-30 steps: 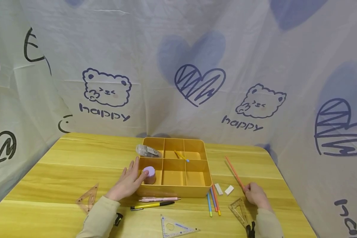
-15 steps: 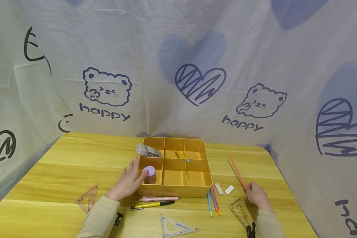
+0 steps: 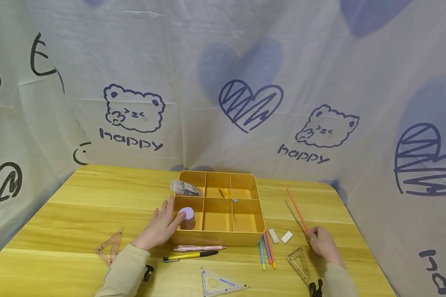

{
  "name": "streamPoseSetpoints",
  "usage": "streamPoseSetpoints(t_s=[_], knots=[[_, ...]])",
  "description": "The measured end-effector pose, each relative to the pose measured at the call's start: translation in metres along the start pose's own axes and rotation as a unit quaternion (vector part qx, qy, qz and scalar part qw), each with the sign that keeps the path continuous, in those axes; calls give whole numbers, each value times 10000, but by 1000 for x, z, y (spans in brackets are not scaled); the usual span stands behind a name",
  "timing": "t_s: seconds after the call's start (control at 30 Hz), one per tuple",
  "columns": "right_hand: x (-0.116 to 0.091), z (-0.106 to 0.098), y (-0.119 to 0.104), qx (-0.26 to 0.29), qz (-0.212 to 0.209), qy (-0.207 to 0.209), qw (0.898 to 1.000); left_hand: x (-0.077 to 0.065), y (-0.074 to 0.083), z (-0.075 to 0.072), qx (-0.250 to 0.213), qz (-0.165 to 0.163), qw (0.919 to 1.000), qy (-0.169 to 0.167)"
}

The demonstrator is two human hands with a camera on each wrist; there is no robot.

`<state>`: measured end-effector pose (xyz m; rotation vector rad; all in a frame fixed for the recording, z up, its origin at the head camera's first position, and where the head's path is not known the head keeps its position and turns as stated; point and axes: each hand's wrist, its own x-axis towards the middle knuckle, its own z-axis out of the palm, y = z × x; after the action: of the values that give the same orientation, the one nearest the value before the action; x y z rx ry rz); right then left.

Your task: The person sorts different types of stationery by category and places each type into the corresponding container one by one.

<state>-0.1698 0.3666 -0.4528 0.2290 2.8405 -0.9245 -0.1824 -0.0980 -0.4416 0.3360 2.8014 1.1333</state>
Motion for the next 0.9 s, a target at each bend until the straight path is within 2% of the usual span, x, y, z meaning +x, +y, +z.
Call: streamPoseSetpoints(t_s=[0.2,0.37,0.5,0.6,0.77,0.9], knots=[[-1,-1,-3,214,-48,230,9995,0,0,1,5,8,10000,1],[-4,-2,-15,623,-88,769,9951,0,-1,1,-32,14,10000,11],[-8,-2,-25,713,-223,1329,9883,0,-1,1,-51,18,10000,10],[-9,-2,-33,770,-397,1883,9783,0,-1,1,-49,13,10000,-5],[-9,-1,-46,1081,-604,2705,9547,0,0,0,-32,16,10000,-15],[-12,-2,-57,1280,-750,3065,9402,0,1,0,-18,16,10000,-12]])
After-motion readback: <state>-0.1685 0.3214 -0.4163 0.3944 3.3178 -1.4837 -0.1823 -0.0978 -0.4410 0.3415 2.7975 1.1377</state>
